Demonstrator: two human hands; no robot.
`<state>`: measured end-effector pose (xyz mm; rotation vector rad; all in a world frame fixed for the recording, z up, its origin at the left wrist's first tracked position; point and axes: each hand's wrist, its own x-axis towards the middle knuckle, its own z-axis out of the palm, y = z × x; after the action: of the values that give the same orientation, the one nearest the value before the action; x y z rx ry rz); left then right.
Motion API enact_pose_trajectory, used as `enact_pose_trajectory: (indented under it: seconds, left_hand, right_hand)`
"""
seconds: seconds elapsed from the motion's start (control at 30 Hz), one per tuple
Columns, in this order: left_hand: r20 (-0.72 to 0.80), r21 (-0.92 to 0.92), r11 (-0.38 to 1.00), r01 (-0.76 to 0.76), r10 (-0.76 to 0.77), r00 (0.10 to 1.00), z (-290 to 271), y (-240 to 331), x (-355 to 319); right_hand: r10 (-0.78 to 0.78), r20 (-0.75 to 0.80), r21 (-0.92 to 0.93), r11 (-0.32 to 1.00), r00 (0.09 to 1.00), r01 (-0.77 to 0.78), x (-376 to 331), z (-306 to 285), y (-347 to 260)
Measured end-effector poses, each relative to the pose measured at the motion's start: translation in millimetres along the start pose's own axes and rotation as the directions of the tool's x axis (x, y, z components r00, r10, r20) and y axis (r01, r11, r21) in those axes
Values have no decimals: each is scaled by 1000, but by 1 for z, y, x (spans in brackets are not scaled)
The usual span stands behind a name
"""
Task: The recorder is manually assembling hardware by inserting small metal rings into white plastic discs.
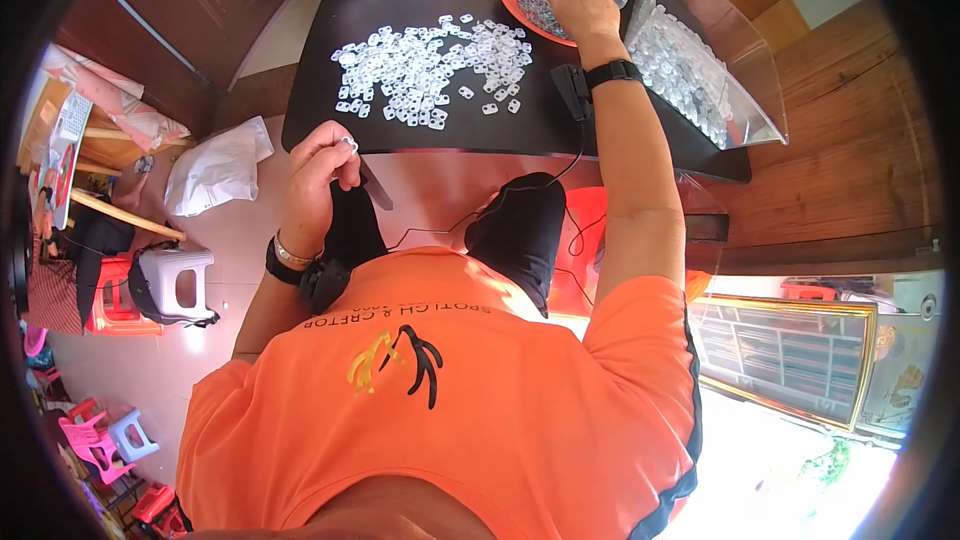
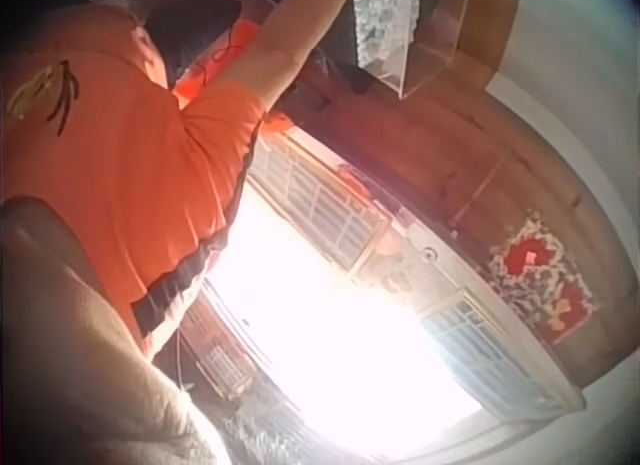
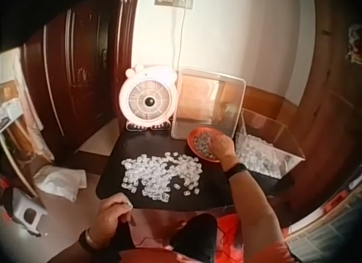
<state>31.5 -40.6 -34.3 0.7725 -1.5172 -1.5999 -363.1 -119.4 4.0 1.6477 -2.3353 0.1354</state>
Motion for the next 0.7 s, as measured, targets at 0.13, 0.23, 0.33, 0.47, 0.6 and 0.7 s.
enact_pose_trajectory:
  seconds: [0.13,0.23,0.33,0.47,0.6,0.7]
  left_hand:
    - [-5,3,1000,-3,3,1000,0,0,-1]
    - [0,-3,1000,-9,9,1000,0,1,-1]
    - [-1,-6,1000,-7,7,1000,0,1,-2]
    - [4,11,1000,-5,5,1000,1,2,-1]
    - [18,17,1000,-8,8,1000,3,3,0]
    - [18,17,1000,-5,5,1000,3,1,0]
  right_hand:
    - [61,-7,32,998,998,-61,-5,-9,-6]
    - [60,4,53,997,998,-60,-3,-5,0]
    - [29,-9,113,993,1000,-28,3,5,10]
    - [-19,-75,290,956,997,40,1,4,19]
    - [5,23,418,909,1000,-14,2,2,24]
    - [9,112,403,914,994,-54,5,5,23]
